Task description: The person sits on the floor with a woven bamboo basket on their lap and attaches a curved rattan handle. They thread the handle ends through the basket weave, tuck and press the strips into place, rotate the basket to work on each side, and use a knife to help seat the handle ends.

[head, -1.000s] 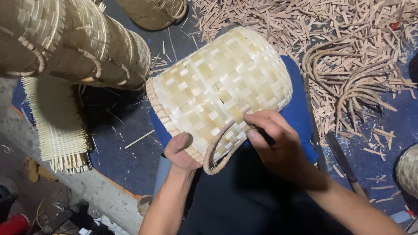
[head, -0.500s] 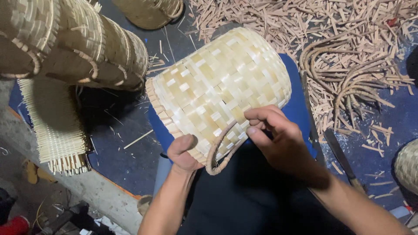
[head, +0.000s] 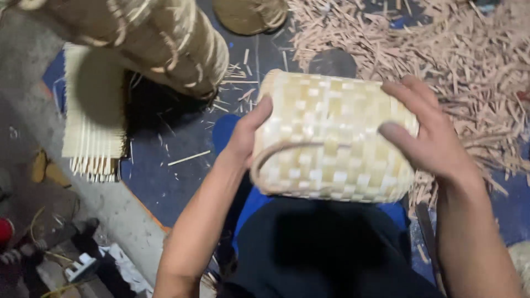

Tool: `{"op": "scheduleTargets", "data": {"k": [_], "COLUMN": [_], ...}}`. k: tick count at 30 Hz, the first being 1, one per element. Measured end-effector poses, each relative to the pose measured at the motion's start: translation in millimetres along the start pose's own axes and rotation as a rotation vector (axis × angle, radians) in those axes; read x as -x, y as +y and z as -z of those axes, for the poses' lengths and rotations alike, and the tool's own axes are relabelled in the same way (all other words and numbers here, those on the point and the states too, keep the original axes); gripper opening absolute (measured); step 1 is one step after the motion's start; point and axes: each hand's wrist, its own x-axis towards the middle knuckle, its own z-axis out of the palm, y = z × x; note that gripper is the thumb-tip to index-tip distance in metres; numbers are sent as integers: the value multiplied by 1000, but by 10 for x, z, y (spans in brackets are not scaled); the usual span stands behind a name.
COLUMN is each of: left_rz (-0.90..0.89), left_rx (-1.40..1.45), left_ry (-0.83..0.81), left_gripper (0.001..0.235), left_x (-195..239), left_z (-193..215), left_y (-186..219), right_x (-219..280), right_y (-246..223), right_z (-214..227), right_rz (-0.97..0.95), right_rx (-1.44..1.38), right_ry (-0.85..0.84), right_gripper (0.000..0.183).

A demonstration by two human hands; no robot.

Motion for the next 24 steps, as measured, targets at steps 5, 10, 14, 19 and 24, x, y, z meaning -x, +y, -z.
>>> {"op": "scheduleTargets", "data": {"k": [5,10,14,19,24], "left_rz": [-135,-245,-293,-442,-597], "left_rx": [-31,-111,-199,-536,-1186], "left_ry": [83,126,151,241,393], "left_gripper": [60,51,48,51,51], "left_x": [116,458,578,548,636], "left_z": [22,113,-15,-328,-806], "left_y": [-58,-338,-447,-366,-237], "right_x": [-186,-180,-132,-87,32], "right_y": [314,411,514,421,254], "right_z": [-168,-204,-168,-107,-39], "right_rz": [-275,-518,-552,-378,-283], "right_rx": [-635,-789,-763,-661,-487], "right_ry": [-137,-111,-122,-105,-95], "right_gripper": [45,49,52,50,51]}}
